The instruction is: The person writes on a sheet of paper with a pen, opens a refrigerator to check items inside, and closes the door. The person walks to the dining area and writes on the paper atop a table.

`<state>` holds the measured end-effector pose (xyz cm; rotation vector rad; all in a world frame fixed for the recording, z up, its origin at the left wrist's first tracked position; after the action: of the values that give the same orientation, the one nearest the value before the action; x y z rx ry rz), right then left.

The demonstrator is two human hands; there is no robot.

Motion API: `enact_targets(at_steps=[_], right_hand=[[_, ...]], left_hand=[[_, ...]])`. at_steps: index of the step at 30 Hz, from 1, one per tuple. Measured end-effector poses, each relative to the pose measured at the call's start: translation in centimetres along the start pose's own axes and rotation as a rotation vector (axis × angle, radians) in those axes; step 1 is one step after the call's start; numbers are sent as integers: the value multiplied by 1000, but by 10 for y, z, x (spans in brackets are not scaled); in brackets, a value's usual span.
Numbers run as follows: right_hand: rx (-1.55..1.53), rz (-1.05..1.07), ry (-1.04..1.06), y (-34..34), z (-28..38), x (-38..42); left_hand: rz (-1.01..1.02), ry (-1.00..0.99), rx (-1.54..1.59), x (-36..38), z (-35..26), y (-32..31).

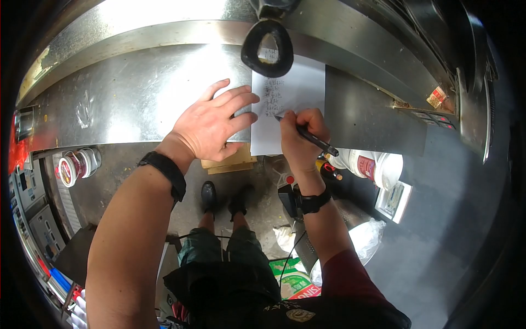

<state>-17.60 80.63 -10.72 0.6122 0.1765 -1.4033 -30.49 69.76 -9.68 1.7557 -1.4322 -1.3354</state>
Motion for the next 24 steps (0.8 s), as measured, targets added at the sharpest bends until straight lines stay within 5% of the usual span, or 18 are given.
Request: enact_targets(at_steps=[8, 13, 16, 20, 22, 24], right_hand=[[-34, 26, -38, -1, -3, 1], [-144, 61, -394, -2, -17, -11], [-45, 105, -206, -3, -7, -14], [-162, 40, -290, 2, -23, 0], [-77, 26, -43, 7, -6, -1], [-50, 17, -31, 8, -2, -1]], left_hand=[[-3, 1, 2, -1, 0, 1], [8, 10, -1, -1, 0, 1], [-14, -1, 8, 0, 0, 0], [-16, 7, 14, 0, -1, 2], [-5, 8, -1, -1, 0, 0], [-4, 7, 4, -1, -1, 1]])
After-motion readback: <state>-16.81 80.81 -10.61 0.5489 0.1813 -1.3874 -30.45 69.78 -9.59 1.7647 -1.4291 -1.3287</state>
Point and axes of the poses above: each hand's wrist, its own x-axis away from the middle knuckle, its own y-axis out of the back of the hand, z = x × y, the point moved 9 cm from there along -x, towards the middle knuckle, and after that the axes turned 14 degrees about -z, right-handed, at the moved point
